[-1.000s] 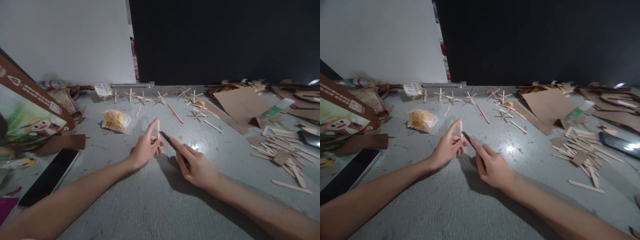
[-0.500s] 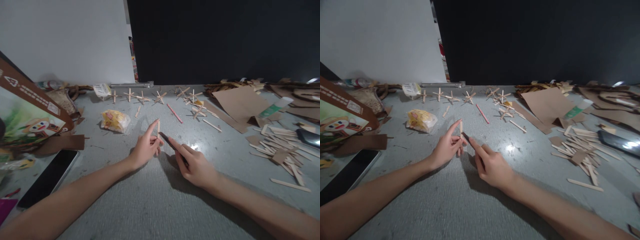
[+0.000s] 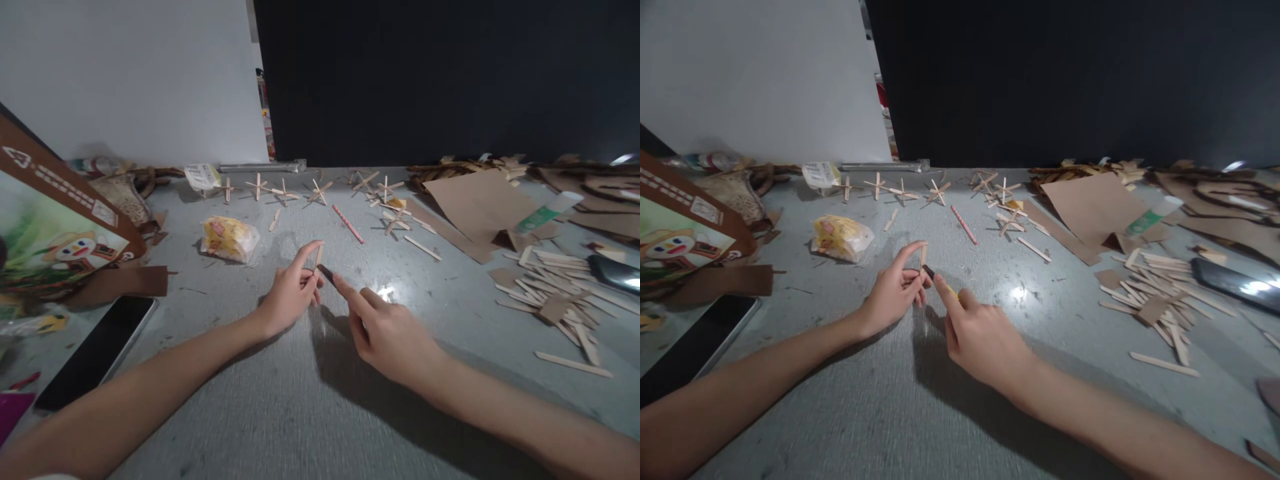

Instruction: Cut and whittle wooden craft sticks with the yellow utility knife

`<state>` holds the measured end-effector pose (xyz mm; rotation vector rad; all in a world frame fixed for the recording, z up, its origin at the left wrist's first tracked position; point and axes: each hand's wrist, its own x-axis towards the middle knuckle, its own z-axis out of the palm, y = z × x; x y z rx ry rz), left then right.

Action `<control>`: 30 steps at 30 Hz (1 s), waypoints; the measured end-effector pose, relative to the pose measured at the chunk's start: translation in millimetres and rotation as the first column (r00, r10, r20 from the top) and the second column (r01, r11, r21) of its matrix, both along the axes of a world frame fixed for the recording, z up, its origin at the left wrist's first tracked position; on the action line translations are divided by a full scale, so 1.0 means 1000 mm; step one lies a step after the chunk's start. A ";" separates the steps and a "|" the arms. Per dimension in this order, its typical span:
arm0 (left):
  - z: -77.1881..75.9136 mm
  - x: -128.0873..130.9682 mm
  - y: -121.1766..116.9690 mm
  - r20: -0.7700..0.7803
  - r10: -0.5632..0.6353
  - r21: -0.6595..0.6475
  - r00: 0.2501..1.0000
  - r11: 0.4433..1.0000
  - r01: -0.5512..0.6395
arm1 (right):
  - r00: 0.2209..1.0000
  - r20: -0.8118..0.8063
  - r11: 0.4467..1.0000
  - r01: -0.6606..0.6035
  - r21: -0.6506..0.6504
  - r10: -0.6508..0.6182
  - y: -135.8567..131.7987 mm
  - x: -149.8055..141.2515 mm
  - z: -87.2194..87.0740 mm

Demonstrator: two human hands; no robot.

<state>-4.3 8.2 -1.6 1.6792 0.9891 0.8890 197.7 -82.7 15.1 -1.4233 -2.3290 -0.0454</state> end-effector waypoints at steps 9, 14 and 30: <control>-0.001 0.000 0.001 0.072 0.010 -0.031 0.997 0.999 -0.007 | 0.899 -0.439 0.981 -0.085 -0.172 0.001 0.004 -0.006 0.004; -0.001 0.000 0.003 0.196 0.004 -0.083 0.981 0.996 0.012 | 0.711 -0.694 0.926 -0.176 -0.333 -0.115 -0.001 -0.013 -0.002; 0.007 -0.002 0.004 0.371 -0.016 -0.189 0.928 0.978 0.093 | 0.846 -0.533 0.997 -0.061 -0.039 0.031 0.017 0.002 -0.016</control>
